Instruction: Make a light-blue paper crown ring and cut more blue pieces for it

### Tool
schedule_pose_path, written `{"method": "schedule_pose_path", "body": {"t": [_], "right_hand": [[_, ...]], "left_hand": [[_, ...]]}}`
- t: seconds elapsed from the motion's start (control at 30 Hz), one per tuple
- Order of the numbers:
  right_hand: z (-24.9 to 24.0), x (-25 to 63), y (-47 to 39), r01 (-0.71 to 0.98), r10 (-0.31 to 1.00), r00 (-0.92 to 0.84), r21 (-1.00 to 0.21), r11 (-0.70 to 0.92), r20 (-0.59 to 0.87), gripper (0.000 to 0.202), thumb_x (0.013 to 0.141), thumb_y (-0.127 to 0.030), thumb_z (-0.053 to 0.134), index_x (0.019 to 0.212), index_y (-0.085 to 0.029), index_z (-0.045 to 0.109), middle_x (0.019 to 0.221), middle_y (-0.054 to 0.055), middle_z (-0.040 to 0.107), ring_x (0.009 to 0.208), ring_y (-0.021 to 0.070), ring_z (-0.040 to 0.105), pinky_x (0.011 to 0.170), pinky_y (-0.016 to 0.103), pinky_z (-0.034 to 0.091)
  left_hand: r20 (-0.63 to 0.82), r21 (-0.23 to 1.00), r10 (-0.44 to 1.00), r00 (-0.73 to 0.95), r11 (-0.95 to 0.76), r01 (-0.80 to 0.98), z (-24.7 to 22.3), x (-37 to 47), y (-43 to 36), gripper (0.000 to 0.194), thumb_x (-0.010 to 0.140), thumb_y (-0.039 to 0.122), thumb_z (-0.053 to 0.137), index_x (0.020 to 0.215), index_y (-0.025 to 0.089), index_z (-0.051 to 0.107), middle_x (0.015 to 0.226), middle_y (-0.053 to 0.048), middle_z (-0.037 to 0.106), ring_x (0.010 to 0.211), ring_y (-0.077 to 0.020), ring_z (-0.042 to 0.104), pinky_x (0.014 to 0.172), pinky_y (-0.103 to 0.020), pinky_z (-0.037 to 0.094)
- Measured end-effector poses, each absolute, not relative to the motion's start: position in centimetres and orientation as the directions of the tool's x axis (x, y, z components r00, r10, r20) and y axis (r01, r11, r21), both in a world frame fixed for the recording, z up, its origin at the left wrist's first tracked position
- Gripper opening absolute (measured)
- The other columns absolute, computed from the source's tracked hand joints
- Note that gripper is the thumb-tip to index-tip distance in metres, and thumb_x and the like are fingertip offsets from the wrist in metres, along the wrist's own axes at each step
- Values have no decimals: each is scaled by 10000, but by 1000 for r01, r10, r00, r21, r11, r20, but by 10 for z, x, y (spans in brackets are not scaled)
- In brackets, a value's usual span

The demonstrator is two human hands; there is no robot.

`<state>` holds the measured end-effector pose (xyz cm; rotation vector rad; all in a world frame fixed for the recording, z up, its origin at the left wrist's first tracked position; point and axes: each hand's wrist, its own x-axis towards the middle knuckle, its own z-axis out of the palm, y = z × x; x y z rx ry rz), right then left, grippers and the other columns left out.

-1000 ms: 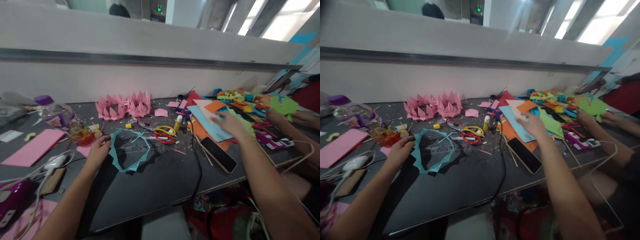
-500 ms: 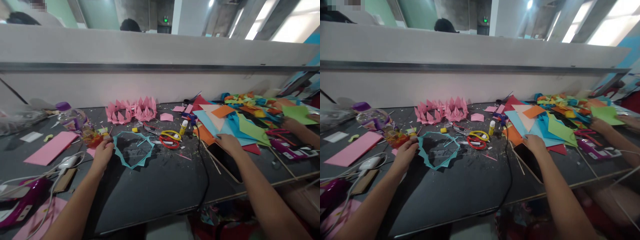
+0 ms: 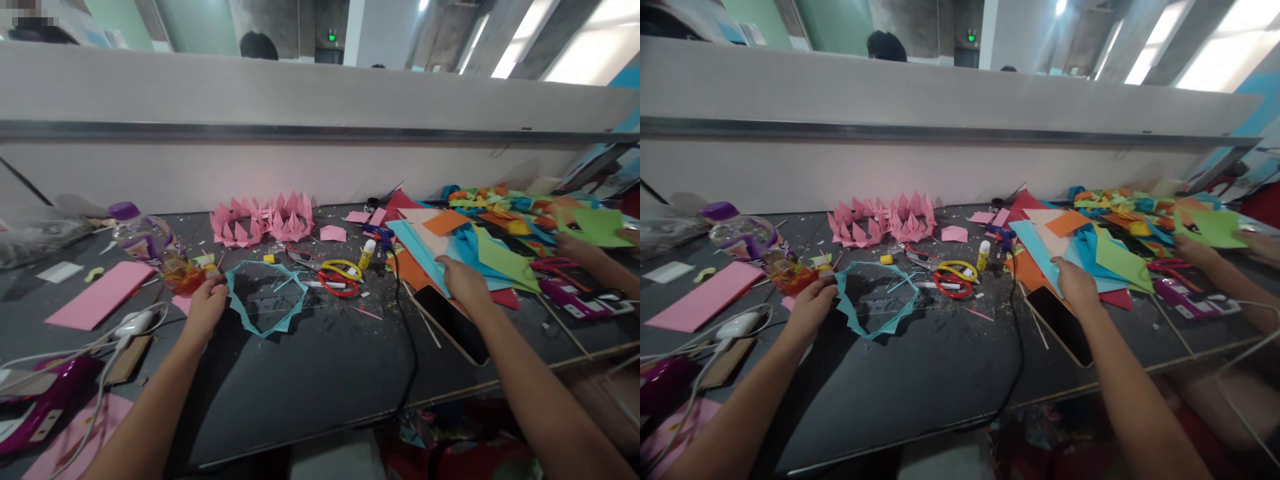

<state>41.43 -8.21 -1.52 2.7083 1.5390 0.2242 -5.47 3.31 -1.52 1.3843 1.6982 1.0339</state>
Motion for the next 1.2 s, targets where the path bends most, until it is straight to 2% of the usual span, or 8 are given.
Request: {"method": "schedule_pose_path", "body": {"t": [0.1, 0.27, 0.43, 0.6, 0.7, 0.9, 1.03, 1.2], "right_hand": [[-15, 411, -82, 869, 874, 479, 100, -485, 83, 382, 874, -202, 338, 1131, -173, 619, 1214, 105, 610, 974, 250, 624, 733, 302, 450], [-10, 405, -75, 843, 852, 524, 148, -517, -7, 367, 858, -379, 436, 1020, -159, 681, 1100, 140, 659, 985, 282, 616, 741, 327, 461], [-4, 398, -68, 832, 843, 538, 175, -526, -23, 325, 840, -230, 412, 896, -134, 717, 962, 180, 687, 895, 287, 647, 695, 332, 469], [2, 394, -67, 788, 803, 594, 163, -594, 52, 347, 825, -183, 397, 922, -63, 708, 929, 239, 672, 864, 325, 644, 668, 360, 468], [5, 394, -69, 770, 782, 619, 140, -623, 78, 338, 831, -211, 408, 922, -100, 714, 912, 207, 678, 857, 319, 639, 650, 355, 457], [11, 406, -72, 749, 744, 663, -58, -660, 88, 281, 803, -347, 540, 861, -149, 730, 905, 161, 684, 822, 306, 623, 615, 341, 436], [11, 414, -76, 746, 731, 662, -55, -663, 163, 297, 842, -342, 491, 900, -140, 701, 878, 168, 680, 842, 317, 617, 627, 341, 426], [11, 413, -78, 795, 756, 576, 5, -607, 310, 320, 866, -251, 401, 1045, -123, 633, 824, 174, 677, 722, 306, 623, 588, 348, 379]], "left_hand": [[-51, 921, 984, -174, 113, 374, -16, -54, 34, 400, 592, 252, 476, 954, 118, 584, 610, 17, 509, 532, -126, 465, 501, -212, 392], [-72, 947, 983, -168, 121, 299, -19, -56, 35, 394, 585, 229, 486, 947, 132, 605, 556, 29, 477, 507, -133, 470, 475, -215, 390], [-36, 937, 985, -168, 92, 338, -20, -58, 36, 403, 576, 244, 489, 946, 146, 618, 535, 32, 493, 511, -146, 495, 482, -227, 405], [-38, 943, 982, -186, 97, 318, -20, -60, 38, 408, 573, 244, 491, 947, 135, 613, 545, 39, 484, 492, -126, 467, 471, -218, 388], [-49, 952, 981, -187, 102, 289, -21, -61, 39, 402, 577, 241, 496, 949, 129, 602, 544, 48, 459, 474, -110, 439, 458, -208, 372], [-90, 959, 975, -205, 140, 247, -19, -60, 38, 373, 586, 215, 490, 938, 140, 587, 552, 53, 452, 461, -101, 426, 455, -204, 364], [-93, 965, 974, -206, 139, 221, -17, -60, 37, 332, 579, 211, 499, 894, 150, 581, 598, 41, 490, 484, -103, 455, 481, -209, 390], [-64, 967, 968, -241, 120, 226, -19, -61, 39, 323, 558, 214, 512, 861, 146, 604, 606, 28, 539, 486, -113, 479, 458, -204, 395]]}}
